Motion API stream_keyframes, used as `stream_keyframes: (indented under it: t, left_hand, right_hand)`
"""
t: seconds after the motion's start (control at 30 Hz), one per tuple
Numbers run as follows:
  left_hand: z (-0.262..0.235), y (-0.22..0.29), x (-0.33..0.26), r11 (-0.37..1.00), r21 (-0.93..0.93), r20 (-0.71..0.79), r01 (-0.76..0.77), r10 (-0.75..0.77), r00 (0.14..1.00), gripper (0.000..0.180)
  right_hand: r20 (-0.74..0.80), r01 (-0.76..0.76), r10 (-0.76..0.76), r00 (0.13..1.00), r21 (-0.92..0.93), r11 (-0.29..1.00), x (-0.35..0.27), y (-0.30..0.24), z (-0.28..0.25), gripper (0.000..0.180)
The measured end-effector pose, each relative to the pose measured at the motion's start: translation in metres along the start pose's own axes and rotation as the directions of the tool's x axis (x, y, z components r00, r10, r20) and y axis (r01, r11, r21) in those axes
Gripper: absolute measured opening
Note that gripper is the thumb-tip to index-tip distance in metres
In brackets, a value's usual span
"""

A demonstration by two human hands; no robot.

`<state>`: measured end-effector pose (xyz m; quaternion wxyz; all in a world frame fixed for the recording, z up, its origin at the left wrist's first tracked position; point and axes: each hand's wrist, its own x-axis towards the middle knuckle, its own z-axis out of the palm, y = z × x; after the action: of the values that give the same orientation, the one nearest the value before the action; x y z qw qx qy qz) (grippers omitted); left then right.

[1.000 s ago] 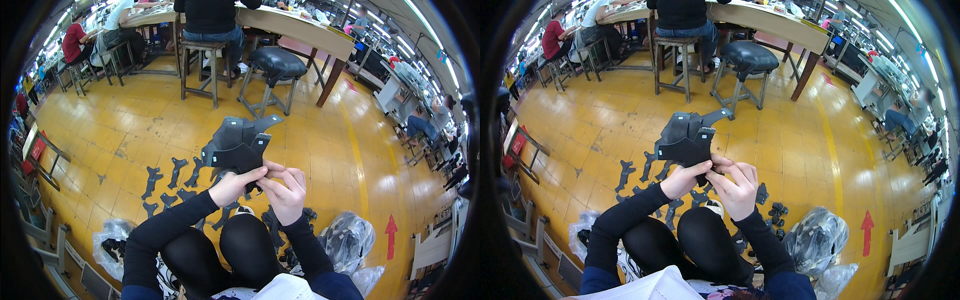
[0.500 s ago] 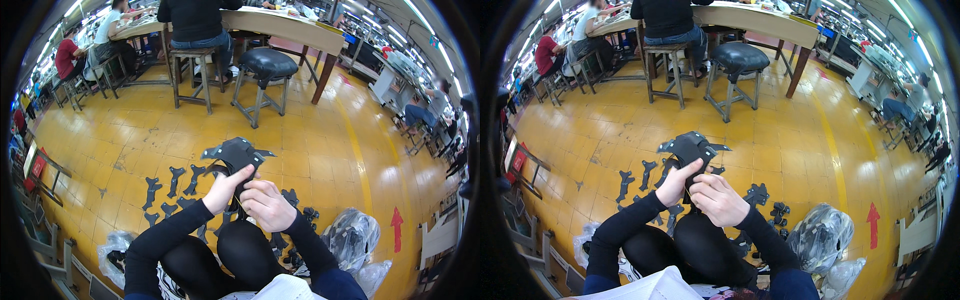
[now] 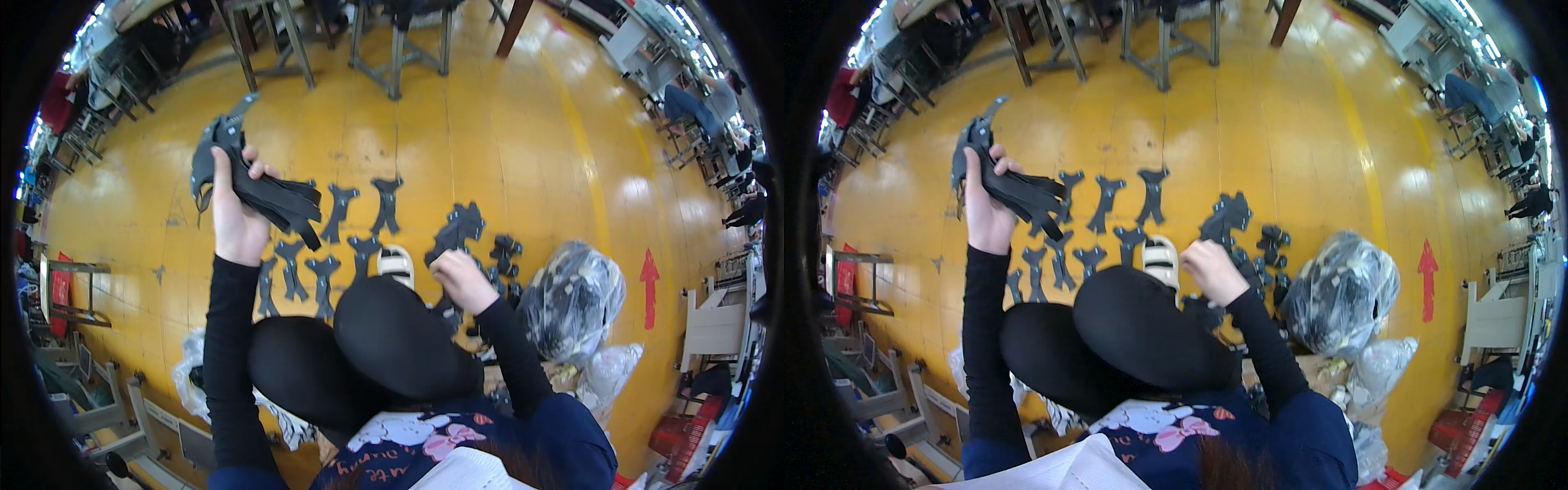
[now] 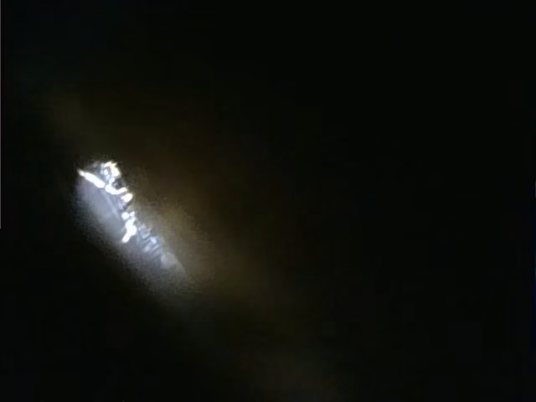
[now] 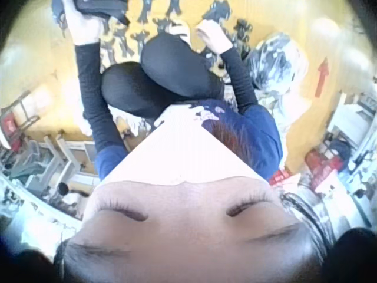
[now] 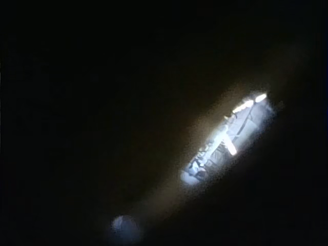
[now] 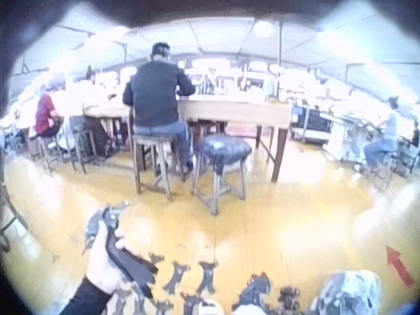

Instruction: The person sits on the floor and sorts small black plastic parts by picking them up, inspecting them, and arranging them into neat rows. The person handles the parts by hand, repeatedly picking up individual pieces and placing them in organized lines on the yellow floor.

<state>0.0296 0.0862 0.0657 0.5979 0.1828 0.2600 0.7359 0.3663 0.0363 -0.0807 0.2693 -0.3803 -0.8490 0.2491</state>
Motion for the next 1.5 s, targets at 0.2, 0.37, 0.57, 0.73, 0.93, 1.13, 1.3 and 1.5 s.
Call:
stream_keyframes:
  t: [0.2,0.37,0.57,0.73,0.93,1.13,1.3,1.5]
  left_hand:
    - [-0.068,0.01,-0.003,0.981,-0.153,0.044,0.12,-0.115,0.992,0.038]
    - [-0.092,-0.006,-0.022,0.989,-0.061,0.033,0.133,-0.131,0.991,0.047]
    - [-0.114,-0.034,-0.029,0.905,0.324,-0.061,0.277,-0.272,0.96,0.051]
    - [-0.127,-0.055,-0.019,0.852,0.322,-0.095,0.413,-0.405,0.909,0.048]
    - [-0.152,-0.081,-0.011,0.835,0.294,-0.1,0.466,-0.458,0.883,0.045]
    - [-0.177,-0.103,-0.005,0.807,0.275,-0.137,0.522,-0.504,0.853,0.044]
    - [-0.191,-0.12,-0.001,0.79,0.342,-0.137,0.509,-0.494,0.858,0.036]
    - [-0.199,-0.118,-0.004,0.739,0.471,-0.164,0.481,-0.463,0.871,0.032]
  right_hand:
    - [0.004,-0.341,0.362,0.932,-0.329,0.88,-0.084,0.068,0.063,0.011]
    - [0.275,-0.519,0.635,0.722,-0.393,0.759,-0.142,0.118,0.127,0.009]
    - [0.359,-0.478,0.62,0.698,-0.412,0.776,-0.132,0.125,0.14,0.018]
    - [0.3,-0.388,0.44,0.846,-0.218,0.895,-0.041,0.111,0.125,0.016]
    - [0.031,-0.209,0.207,0.978,0.212,0.955,0.093,0.057,0.105,0.009]
    - [-0.01,-0.13,0.155,0.988,0.487,0.863,0.162,0.02,0.104,0.013]
    - [-0.016,-0.082,0.105,0.994,0.516,0.853,0.173,0.026,0.135,0.02]
    - [0.018,-0.114,0.122,0.992,0.52,0.846,0.179,0.021,0.159,0.027]
